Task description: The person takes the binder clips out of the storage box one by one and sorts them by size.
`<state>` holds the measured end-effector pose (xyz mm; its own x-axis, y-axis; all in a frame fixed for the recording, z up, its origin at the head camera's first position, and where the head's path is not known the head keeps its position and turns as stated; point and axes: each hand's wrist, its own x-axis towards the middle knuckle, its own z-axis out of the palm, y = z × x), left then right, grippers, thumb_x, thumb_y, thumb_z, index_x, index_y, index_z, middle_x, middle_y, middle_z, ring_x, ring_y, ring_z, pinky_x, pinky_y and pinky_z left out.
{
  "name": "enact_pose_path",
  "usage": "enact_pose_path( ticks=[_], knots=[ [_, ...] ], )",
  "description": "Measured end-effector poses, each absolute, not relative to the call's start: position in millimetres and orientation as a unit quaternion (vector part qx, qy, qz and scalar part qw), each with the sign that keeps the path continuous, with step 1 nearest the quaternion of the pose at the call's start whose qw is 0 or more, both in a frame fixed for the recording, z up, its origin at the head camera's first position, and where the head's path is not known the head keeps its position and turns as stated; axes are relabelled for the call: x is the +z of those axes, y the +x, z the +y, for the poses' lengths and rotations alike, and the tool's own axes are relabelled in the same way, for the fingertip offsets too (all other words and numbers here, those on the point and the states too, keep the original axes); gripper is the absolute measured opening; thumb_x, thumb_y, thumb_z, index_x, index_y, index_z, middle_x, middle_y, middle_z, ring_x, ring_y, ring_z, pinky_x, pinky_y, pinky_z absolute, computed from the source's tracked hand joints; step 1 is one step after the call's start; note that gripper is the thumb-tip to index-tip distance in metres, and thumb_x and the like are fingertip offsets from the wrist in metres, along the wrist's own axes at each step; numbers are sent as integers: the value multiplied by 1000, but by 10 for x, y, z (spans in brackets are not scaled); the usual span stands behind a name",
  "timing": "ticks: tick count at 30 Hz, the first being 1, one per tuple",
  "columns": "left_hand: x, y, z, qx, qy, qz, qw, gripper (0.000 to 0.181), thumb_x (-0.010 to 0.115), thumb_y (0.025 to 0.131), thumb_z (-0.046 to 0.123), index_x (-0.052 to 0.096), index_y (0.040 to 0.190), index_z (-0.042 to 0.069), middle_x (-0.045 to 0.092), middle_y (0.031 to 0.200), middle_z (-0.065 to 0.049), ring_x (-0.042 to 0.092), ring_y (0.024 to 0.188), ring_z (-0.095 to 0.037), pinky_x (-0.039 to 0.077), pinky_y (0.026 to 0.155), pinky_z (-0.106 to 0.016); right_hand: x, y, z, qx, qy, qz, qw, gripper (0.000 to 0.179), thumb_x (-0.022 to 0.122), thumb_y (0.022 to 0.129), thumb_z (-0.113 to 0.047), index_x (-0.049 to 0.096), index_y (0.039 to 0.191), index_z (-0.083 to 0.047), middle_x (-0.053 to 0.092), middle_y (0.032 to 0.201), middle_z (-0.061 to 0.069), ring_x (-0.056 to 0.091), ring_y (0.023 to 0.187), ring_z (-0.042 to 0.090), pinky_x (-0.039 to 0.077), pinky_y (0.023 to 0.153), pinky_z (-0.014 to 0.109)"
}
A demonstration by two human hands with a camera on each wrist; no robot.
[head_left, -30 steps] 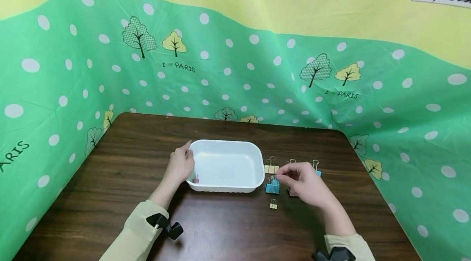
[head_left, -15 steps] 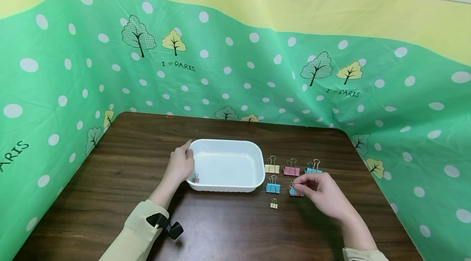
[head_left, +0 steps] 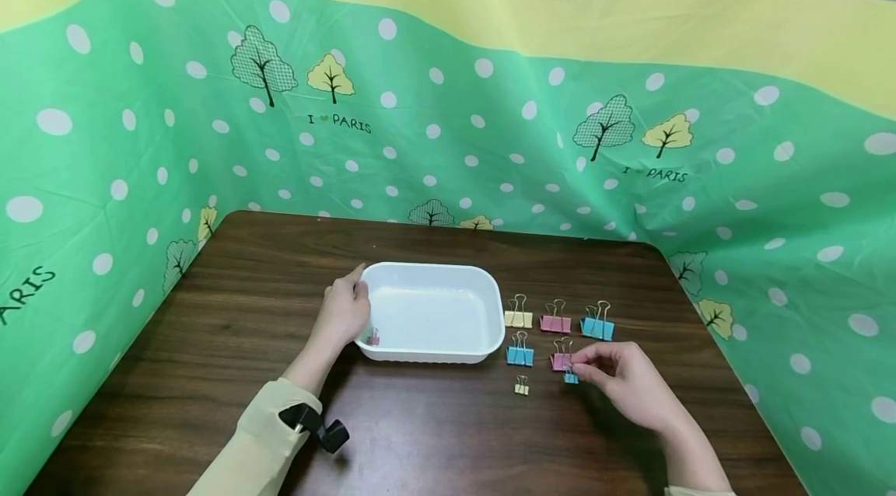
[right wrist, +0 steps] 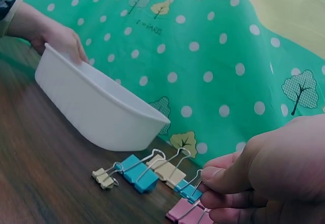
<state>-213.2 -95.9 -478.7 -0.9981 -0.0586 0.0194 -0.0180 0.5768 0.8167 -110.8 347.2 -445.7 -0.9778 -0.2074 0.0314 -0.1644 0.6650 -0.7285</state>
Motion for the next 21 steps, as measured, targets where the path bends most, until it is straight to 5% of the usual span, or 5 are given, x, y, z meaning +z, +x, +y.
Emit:
enact_pose_path(
  ticks=[10,21],
  knots=[
    [-4790,-2141,-961,-457,21,-889,21,51,38,113,18,43,161,3,50,155,-27,45,144,-43,36,117,-59,-4596,-1094,3557,-389,-112,913,47,10,77,96,-4,80,94,-13,74,93,-3,62,84,12,53,71,29],
    [-4802,-2144,-958,-453,16,-891,30,51,38,112,18,44,160,2,51,154,-27,46,143,-43,36,116,-59,-4690,-1079,3573,-392,-135,907,72,5,77,97,-7,79,95,-11,73,88,-5,59,76,8,51,66,27]
  ],
)
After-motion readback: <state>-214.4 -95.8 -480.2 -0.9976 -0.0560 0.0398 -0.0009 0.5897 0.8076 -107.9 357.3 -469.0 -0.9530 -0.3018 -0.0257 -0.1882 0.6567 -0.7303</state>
